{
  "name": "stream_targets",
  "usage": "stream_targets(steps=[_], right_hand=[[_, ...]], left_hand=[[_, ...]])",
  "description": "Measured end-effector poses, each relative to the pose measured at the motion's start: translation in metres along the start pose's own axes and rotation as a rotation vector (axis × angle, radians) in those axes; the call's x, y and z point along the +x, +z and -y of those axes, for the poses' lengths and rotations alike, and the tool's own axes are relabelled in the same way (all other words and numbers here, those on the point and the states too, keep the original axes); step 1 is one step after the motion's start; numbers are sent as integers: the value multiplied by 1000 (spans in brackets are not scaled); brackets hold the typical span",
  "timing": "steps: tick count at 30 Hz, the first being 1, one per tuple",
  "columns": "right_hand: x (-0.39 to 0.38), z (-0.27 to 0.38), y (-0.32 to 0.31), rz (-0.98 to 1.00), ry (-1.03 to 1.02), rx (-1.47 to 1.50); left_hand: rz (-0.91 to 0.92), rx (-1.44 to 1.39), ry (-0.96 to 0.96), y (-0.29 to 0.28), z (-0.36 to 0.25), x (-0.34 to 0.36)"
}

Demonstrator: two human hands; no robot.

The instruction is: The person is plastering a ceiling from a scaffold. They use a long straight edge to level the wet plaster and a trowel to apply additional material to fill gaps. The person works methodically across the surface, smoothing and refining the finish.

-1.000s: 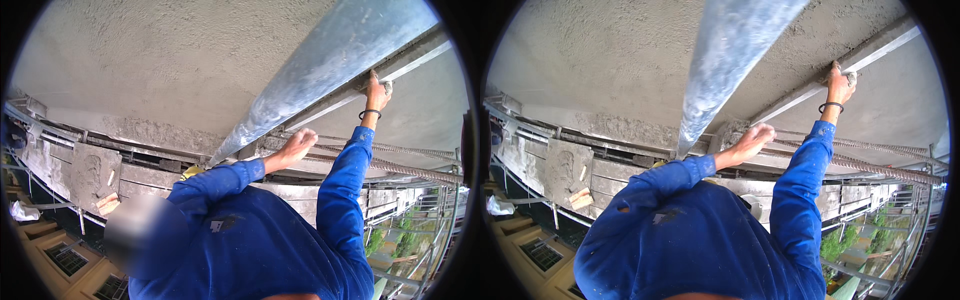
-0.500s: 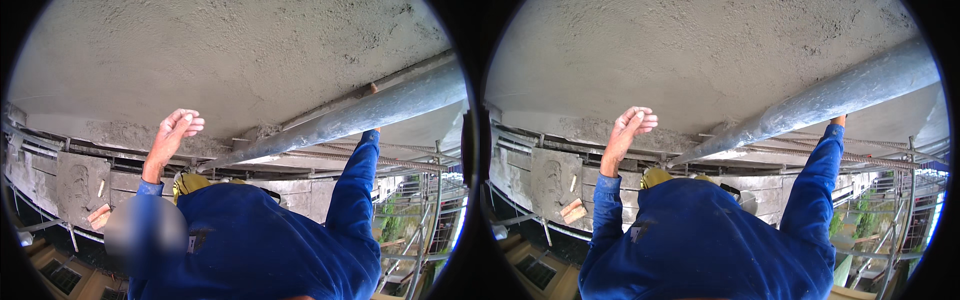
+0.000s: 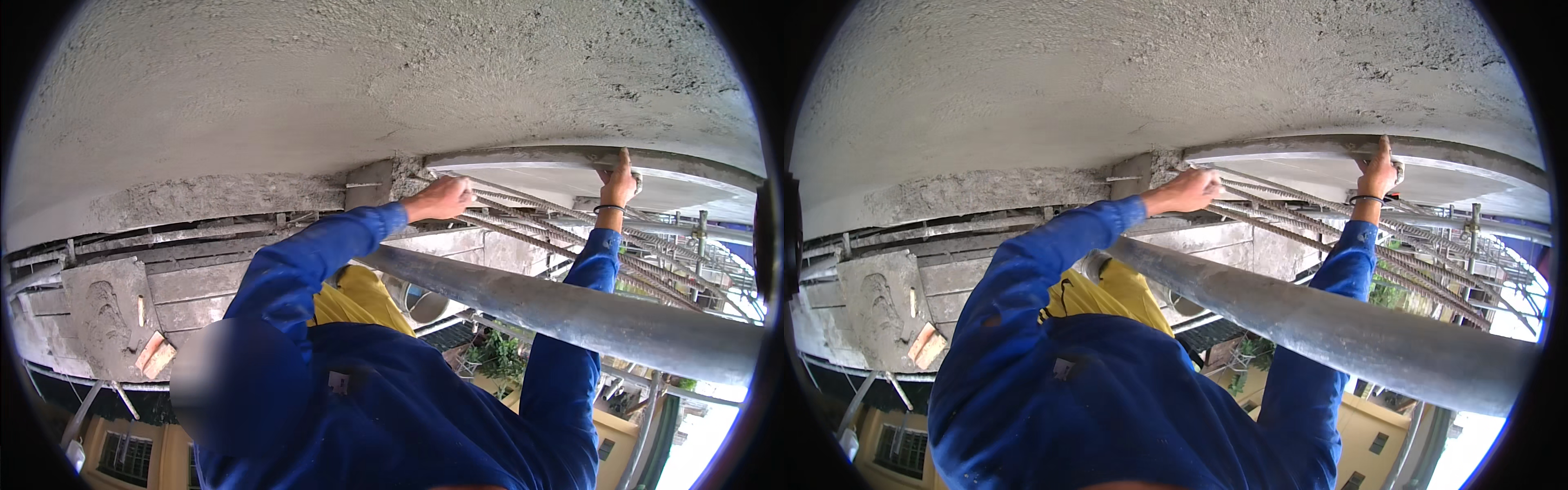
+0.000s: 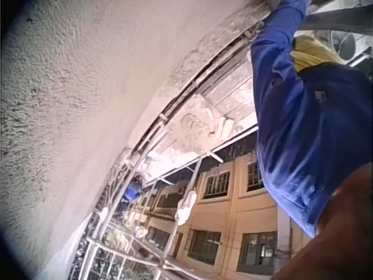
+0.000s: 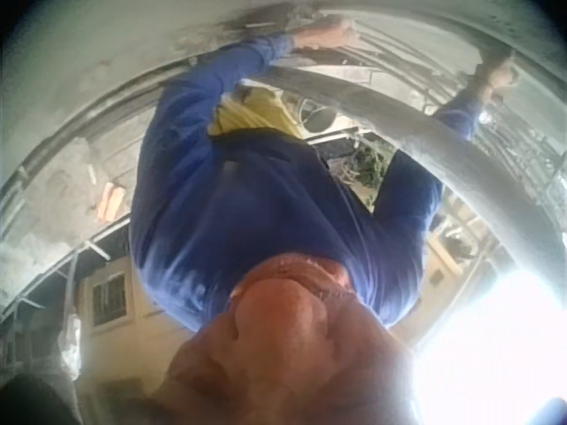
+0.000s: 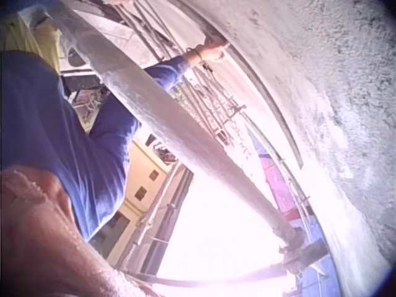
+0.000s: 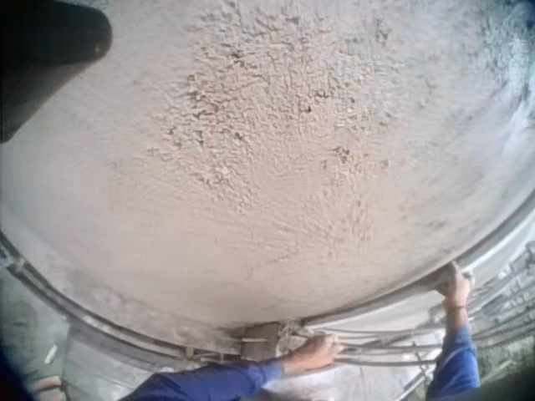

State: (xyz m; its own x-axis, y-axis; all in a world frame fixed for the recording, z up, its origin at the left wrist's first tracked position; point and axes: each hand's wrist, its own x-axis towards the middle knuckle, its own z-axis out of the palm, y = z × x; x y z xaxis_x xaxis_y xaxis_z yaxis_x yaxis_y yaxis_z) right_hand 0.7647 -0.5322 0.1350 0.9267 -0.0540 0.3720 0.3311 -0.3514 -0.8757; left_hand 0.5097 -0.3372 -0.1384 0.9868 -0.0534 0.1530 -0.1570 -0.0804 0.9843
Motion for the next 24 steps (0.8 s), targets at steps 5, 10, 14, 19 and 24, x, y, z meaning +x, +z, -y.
stream_targets(steps=[5, 10, 14, 19, 24], right_hand=[[4, -24, 3, 80, 69, 67], [5, -19, 20, -69, 90, -2], [1, -13, 10, 23, 187, 86], [10, -6, 42, 16, 136, 82], [8, -20, 10, -47, 153, 40]], left_hand=[[-45, -597, -486, 71, -9, 123], [-323, -1397, -650, 98, 34, 189], [-397, -1583, -613, 122, 91, 208], [-617, -1467, -415, 130, 172, 239], [-472, -30, -416, 161, 227, 224]])
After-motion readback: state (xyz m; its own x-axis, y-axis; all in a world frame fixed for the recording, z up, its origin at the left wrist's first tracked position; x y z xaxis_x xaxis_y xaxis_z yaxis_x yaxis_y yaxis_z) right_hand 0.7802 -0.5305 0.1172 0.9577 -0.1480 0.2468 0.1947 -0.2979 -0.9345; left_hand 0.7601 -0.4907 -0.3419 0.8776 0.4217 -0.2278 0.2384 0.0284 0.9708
